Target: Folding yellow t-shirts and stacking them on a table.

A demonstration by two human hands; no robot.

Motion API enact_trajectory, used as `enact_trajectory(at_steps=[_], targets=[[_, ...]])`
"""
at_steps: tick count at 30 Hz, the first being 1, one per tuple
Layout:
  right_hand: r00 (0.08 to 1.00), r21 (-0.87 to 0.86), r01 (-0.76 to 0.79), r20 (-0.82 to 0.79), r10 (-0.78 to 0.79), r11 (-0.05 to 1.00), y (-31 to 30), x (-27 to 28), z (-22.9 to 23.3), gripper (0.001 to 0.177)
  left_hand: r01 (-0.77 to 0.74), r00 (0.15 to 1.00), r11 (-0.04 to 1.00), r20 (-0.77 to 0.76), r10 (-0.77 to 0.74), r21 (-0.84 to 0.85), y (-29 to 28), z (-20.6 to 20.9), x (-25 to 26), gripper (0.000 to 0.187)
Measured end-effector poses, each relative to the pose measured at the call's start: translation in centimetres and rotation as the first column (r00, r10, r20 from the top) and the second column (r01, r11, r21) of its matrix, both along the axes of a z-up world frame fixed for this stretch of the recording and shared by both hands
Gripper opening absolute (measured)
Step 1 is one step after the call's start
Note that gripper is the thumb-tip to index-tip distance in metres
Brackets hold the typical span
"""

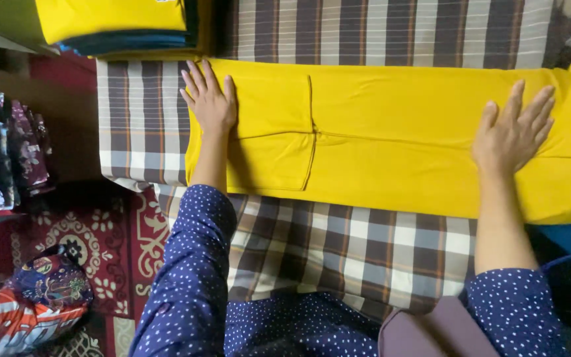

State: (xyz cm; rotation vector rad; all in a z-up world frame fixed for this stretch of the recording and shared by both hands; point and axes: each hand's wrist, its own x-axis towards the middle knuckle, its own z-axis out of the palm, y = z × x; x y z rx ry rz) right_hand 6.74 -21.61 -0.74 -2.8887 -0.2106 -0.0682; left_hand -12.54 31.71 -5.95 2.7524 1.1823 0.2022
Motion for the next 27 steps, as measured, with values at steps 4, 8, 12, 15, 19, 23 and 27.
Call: enact_trajectory(at_steps=[4,8,12,15,19,23,27], targets=[[0.990,-0.032,-0.042,0.133,0.046,0.999,-0.8,0.3,-1.4,0.058,-0.065,0.998,0.998,-0.012,0.065,0.000,-4.9,1.2,1.2,0.075],[0.957,-0.085,-0.098,0.265,0.117,0.992,-1.4,0.4,-2.5,0.054,0.352,0.916,0.873,-0.066,-0.395,-0.337,-17.7,8.7,0.7,0.090],[0.947,-0.121,-0.057,0.307,0.092,0.991,-1.6,0.5,-3.2,0.053,0.486,0.869,0.843,0.019,-0.495,-0.230,-20.9,5.2,2.1,0.092],[0.954,-0.140,-0.005,0.295,0.046,0.990,-1.3,0.6,-2.8,0.055,0.576,0.816,0.806,0.036,-0.577,-0.133,-23.4,5.1,4.2,0.094],[0.976,-0.066,0.012,0.217,0.003,0.998,-0.5,0.1,-1.7,0.056,0.724,0.653,0.644,-0.057,-0.755,-0.249,-26.7,5.8,6.5,0.098],[0.972,-0.094,-0.001,0.234,0.023,0.996,-0.4,0.1,-1.7,0.055,0.740,0.631,0.624,-0.060,-0.773,-0.251,-27.1,5.9,9.8,0.108],[0.979,-0.070,0.017,0.202,-0.002,0.997,-0.4,0.1,-1.8,0.056,0.721,0.635,0.630,-0.090,-0.767,-0.288,-29.2,5.2,12.7,0.104]])
